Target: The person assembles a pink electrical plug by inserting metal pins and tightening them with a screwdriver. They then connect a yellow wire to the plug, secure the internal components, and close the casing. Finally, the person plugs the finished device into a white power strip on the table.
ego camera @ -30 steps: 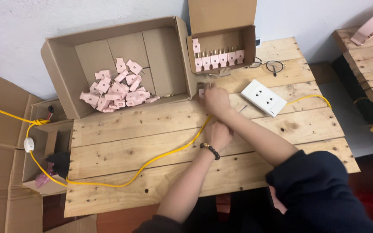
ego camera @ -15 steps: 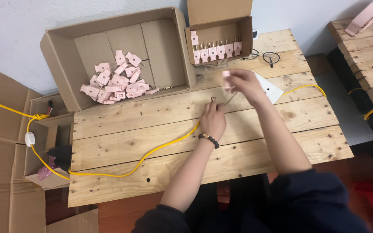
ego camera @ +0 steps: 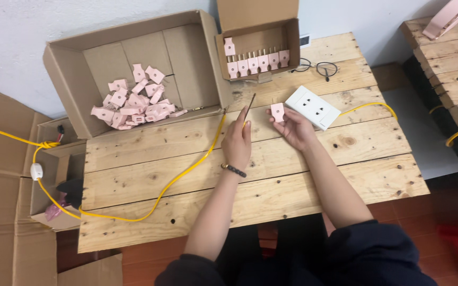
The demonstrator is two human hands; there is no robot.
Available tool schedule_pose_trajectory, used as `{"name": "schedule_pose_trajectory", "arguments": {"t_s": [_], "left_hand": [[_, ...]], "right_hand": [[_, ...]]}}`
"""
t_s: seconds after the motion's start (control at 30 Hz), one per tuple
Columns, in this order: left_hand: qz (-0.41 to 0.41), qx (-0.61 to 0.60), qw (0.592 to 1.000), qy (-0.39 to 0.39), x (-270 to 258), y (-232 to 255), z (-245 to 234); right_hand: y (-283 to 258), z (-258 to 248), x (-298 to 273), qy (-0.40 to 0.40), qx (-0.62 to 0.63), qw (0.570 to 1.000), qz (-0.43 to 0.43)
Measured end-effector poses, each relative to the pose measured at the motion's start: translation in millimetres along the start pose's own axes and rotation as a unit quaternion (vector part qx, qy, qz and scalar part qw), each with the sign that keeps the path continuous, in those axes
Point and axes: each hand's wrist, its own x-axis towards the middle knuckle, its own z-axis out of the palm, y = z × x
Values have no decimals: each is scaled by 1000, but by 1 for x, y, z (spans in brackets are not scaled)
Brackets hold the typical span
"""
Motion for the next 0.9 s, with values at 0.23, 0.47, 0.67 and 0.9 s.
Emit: {"name": "schedule_pose_trajectory", "arguments": {"t_s": [0.23,0.47,0.67,0.9], "left_hand": [[-104,-38,985,-131,-1,0,8],[51,-62,987,-137,17,-23,-8],[59,-124,987,-78,17,-40,-21],[195,-24,979,-57,7,-57,-20]], "right_hand": [[1,-8,3,-13,-3,1000,-2],[1,-16,9,-22,17,1000,8],[9,-18,12,-11,-56,997,-47],[11,-27,16,42,-125,987,-87]]}}
